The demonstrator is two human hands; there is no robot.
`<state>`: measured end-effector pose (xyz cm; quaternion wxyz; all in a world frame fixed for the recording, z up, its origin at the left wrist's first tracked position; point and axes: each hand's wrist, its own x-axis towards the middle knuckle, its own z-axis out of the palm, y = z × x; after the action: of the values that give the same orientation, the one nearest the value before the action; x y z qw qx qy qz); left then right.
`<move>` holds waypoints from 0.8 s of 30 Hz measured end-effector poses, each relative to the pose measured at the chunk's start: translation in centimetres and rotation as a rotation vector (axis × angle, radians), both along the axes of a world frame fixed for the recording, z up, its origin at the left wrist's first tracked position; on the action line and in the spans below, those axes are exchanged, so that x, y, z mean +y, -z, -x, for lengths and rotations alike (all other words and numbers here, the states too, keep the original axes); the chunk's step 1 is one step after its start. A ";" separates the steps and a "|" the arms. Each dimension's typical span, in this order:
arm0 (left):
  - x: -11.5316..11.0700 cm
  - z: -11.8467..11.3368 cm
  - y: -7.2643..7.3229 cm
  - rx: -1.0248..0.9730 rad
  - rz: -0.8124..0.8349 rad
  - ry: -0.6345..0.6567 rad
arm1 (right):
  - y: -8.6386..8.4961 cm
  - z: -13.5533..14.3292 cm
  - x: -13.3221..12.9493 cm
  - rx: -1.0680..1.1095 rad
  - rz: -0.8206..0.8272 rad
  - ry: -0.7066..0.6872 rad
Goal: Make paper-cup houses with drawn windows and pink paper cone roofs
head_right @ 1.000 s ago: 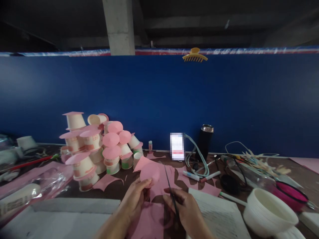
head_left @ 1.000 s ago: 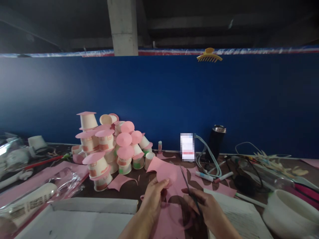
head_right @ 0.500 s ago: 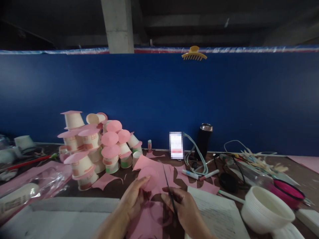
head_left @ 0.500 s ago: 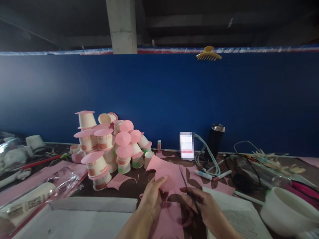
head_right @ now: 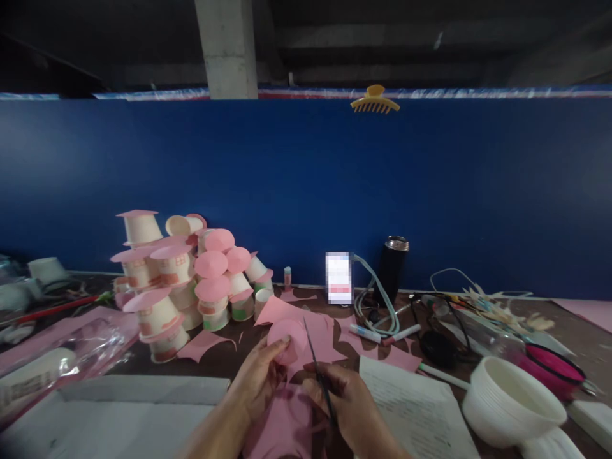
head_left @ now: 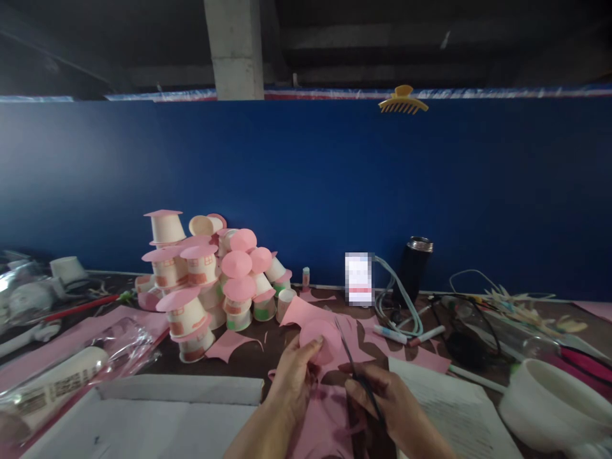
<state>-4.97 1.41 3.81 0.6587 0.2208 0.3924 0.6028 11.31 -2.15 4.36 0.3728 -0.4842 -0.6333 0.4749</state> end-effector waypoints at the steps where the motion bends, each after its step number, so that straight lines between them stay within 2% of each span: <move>1: 0.0 0.0 0.0 0.004 -0.005 -0.002 | 0.0 0.0 0.0 -0.008 -0.002 0.000; 9: -0.2 0.0 -0.1 0.032 -0.016 -0.015 | -1.2 0.1 -0.2 -0.044 -0.017 0.018; 24: 0.1 0.0 0.0 0.071 -0.055 0.013 | -0.9 0.2 -0.1 0.028 0.045 0.021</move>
<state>-5.00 1.49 3.80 0.6421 0.2628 0.3973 0.6007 11.10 -2.30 5.27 0.3756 -0.4925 -0.6119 0.4918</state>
